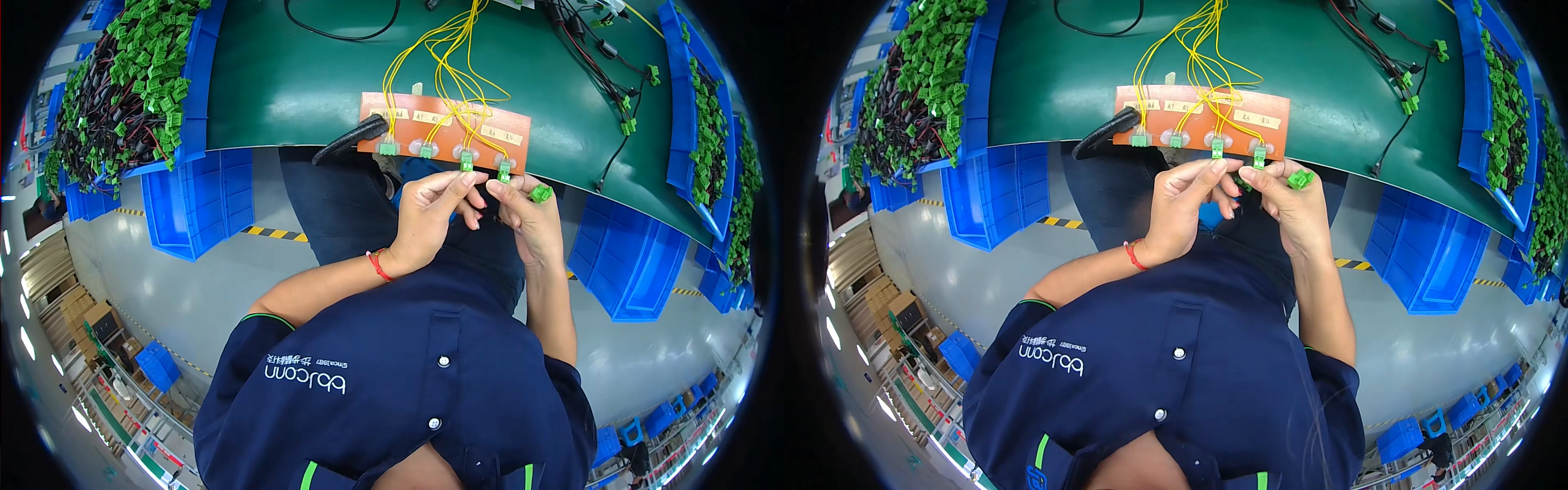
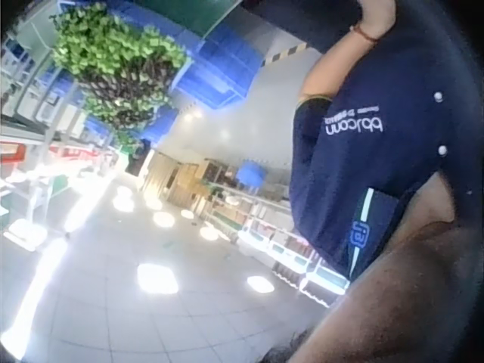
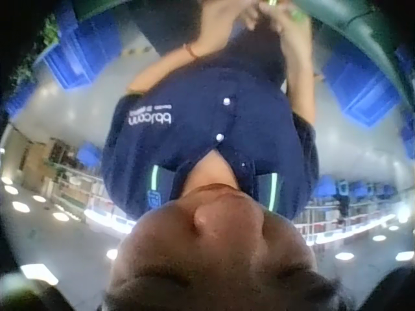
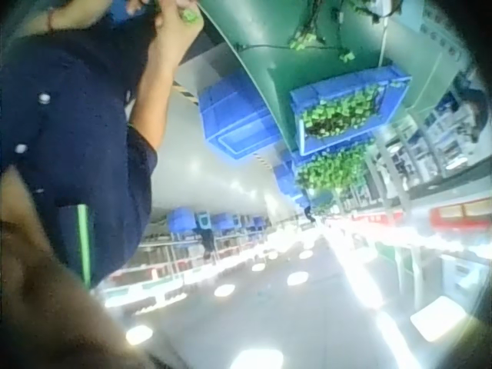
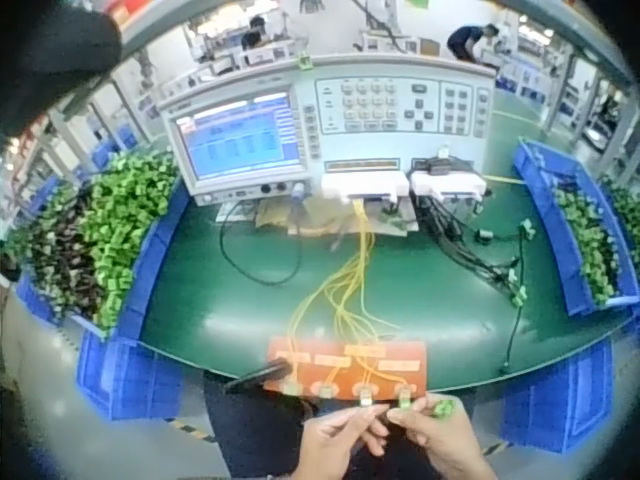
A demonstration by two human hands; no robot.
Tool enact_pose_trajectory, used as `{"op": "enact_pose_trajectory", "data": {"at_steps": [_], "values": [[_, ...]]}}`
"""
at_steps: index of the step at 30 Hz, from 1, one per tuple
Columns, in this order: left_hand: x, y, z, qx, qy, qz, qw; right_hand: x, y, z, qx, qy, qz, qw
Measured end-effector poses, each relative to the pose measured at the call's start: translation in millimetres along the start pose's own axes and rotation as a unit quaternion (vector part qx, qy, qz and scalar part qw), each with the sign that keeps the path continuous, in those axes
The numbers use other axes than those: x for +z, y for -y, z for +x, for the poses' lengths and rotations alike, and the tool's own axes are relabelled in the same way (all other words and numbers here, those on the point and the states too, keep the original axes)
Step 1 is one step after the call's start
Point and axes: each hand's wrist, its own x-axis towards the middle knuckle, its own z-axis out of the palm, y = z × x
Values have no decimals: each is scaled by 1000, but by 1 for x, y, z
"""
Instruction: The person repeatedly picks up green electronic connectors from blue bins and plugs them into a testing board on the workbench. They then unplug the connectors and return them to the bins, repeating this cycle for multiple units.
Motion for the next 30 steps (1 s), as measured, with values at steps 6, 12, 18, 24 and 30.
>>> {"op": "enact_pose_trajectory", "data": {"at_steps": [6,12,18,24,30], "values": [[-10,5,7,-29,33,-26,999,5,-11,2,-11,-15,55,998],[-49,-4,9,-61,10,90,994,4,-4,0,-34,-14,-88,996],[-102,68,18,-255,-27,63,965,5,-39,-10,-45,153,-141,977],[-83,67,38,-368,63,-120,920,12,-71,-28,-10,227,-210,951],[-84,38,34,-288,106,-157,939,-3,-63,-29,9,209,-157,965]]}}
